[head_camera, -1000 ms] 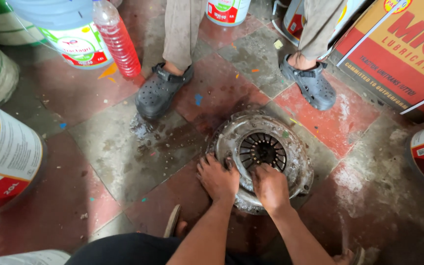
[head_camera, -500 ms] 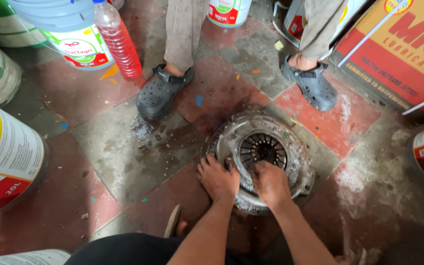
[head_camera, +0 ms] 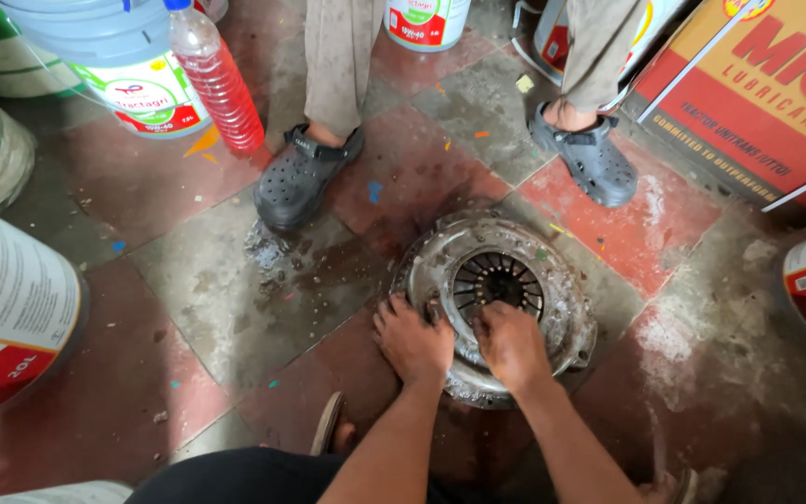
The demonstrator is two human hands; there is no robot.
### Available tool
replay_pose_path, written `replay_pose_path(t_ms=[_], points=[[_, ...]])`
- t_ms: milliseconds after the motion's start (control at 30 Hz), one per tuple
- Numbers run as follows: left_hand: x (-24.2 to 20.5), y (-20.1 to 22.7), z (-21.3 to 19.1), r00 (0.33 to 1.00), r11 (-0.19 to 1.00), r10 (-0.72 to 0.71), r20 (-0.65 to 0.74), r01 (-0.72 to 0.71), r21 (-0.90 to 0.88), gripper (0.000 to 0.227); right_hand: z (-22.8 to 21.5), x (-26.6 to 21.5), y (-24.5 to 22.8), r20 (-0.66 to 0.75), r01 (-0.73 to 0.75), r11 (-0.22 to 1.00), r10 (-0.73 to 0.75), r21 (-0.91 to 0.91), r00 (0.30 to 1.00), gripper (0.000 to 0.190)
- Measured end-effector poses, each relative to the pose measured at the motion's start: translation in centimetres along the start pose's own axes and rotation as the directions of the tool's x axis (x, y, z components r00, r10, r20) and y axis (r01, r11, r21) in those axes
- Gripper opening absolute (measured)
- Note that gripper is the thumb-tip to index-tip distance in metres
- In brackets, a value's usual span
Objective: The recorder is cleaning a clutch pressure plate using a brush and a cleaning solution in a garage setting.
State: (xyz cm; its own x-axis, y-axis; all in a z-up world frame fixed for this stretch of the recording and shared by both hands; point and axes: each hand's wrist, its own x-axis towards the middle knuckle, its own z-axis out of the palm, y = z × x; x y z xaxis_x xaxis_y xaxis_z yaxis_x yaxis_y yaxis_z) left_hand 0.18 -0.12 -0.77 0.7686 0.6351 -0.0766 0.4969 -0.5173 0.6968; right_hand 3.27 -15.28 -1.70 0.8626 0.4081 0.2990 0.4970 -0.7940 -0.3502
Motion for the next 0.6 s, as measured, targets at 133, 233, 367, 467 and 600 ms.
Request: replay_pose_path(t_ms=[133,233,367,467,600], points=[[0.1,-0.4,0.7,0.997,0.999,0.036,-0.066,-0.038,-0.015,0.062,-1.3,0.2,-0.7,0.079,0.029,0.999,-0.030,0.016,0.996,0.006],[0.2,0.1,0.3,1.000,1.000,0.020,-0.011,-0.019,0.006,0.068,-1.0,0.1,-0.5,-0.050,0.011,0.999,-0.009,0.045,0.999,0.008],[-0.1,-0.6,0.7,1.000,1.000,0.018,-0.020,-0.018,0.004,0.065,-1.8,0.3,-1.3,0.039,-0.051,0.998,0.050,0.046,0.998,0.008],[0.0,0.0,0.3,1.000,1.000,0.008,-0.016,-0.008,-0.013,0.066,-1.3,0.1,-0.9,-0.065,-0.016,0.999,0.019,0.048,0.998,0.008],[0.2,-0.7,1.3,0.999,1.000,0.010,-0.033,-0.010,-0.003,0.070,-1.0,0.4,0.1,-0.011,-0.044,0.998,0.043,-0.040,0.999,0.007]])
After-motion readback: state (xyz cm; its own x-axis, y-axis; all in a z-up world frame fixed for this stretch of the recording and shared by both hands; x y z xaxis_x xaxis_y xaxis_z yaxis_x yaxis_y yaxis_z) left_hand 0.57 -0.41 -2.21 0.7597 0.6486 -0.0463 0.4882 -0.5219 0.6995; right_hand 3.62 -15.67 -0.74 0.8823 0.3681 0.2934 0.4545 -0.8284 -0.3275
